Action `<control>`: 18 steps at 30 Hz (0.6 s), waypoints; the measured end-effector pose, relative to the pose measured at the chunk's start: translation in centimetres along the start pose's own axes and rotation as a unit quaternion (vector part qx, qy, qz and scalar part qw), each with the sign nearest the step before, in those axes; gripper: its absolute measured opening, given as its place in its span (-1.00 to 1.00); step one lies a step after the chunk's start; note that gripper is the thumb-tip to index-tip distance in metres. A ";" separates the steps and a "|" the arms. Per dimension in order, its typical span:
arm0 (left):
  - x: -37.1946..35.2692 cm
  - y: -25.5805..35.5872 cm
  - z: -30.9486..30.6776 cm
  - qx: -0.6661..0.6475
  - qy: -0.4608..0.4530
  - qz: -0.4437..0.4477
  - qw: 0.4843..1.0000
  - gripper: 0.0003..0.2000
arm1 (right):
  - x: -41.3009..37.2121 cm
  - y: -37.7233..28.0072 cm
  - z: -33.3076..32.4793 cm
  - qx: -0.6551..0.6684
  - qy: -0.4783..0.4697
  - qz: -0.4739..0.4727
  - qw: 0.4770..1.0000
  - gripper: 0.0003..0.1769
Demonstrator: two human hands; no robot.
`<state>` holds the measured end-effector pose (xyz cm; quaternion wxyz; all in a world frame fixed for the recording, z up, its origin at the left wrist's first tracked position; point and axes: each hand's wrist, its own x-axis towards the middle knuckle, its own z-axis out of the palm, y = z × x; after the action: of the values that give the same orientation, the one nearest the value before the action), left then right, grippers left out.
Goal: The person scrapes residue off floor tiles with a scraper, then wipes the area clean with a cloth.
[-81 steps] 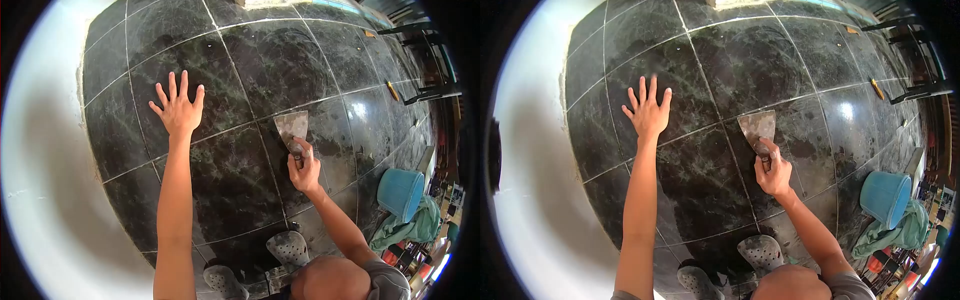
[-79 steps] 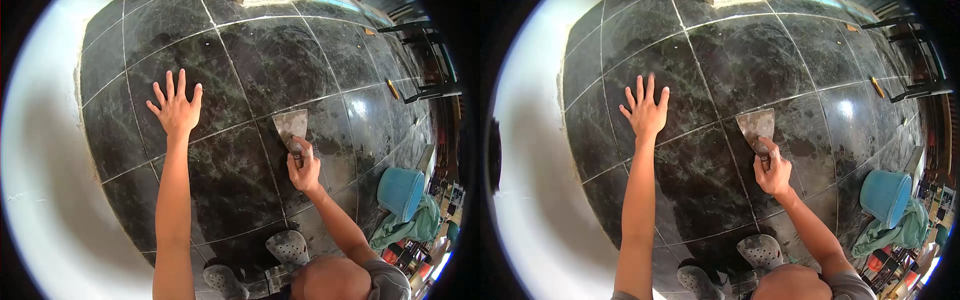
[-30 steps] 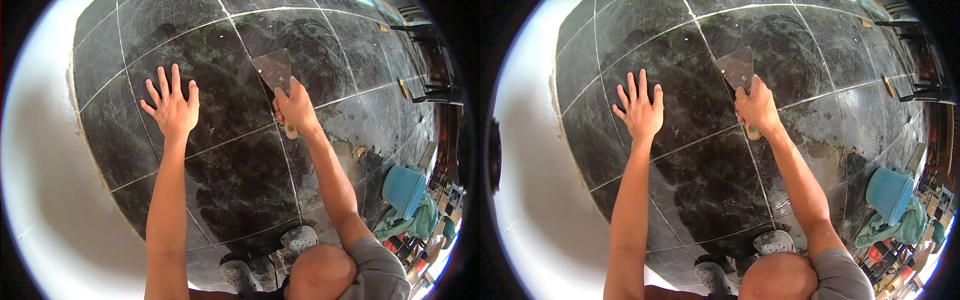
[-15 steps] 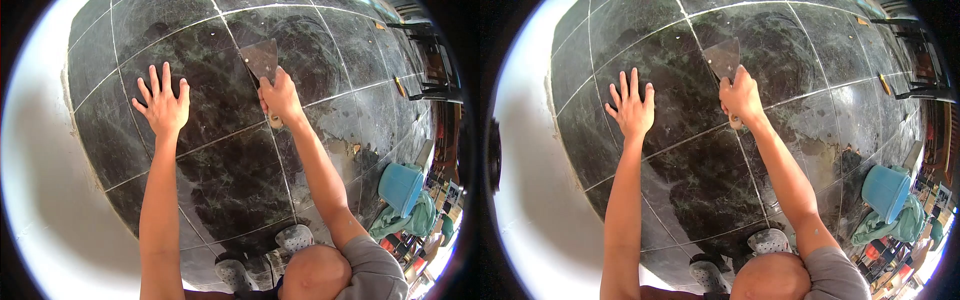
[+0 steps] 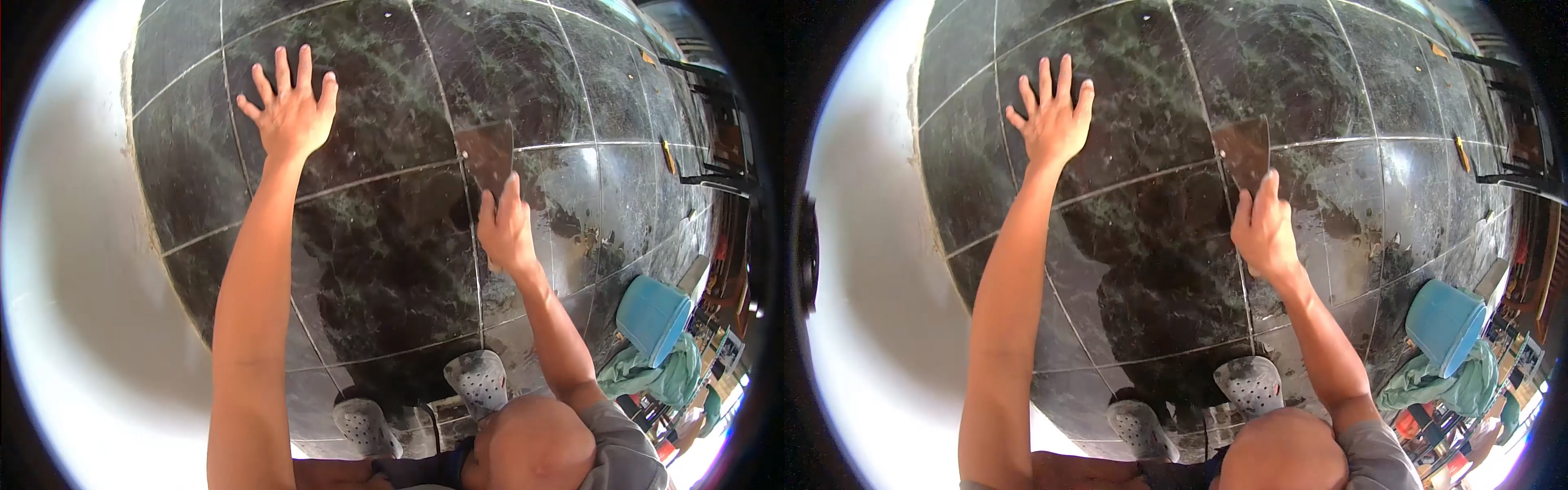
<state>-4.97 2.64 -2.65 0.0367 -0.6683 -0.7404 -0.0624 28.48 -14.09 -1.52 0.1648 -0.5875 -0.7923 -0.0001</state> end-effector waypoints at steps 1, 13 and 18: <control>0.0 -0.3 0.4 -0.002 -0.005 0.009 1.000 -0.29 | -1.4 -0.9 -1.1 0.030 -0.002 0.023 0.999 -0.46; -12.8 -4.5 -5.0 -0.032 -0.070 0.257 0.963 -0.33 | -17.2 -4.2 -10.8 0.017 -0.136 0.037 0.990 -0.34; -26.1 -5.7 -9.5 -0.053 -0.164 0.265 0.949 -0.32 | -18.7 -3.8 -10.9 0.001 -0.201 0.035 0.979 -0.53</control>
<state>-8.19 -24.94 2.95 -0.1057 -0.8422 -0.5284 0.0203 32.61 -34.80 4.65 0.0027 -0.6024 -0.7884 0.1245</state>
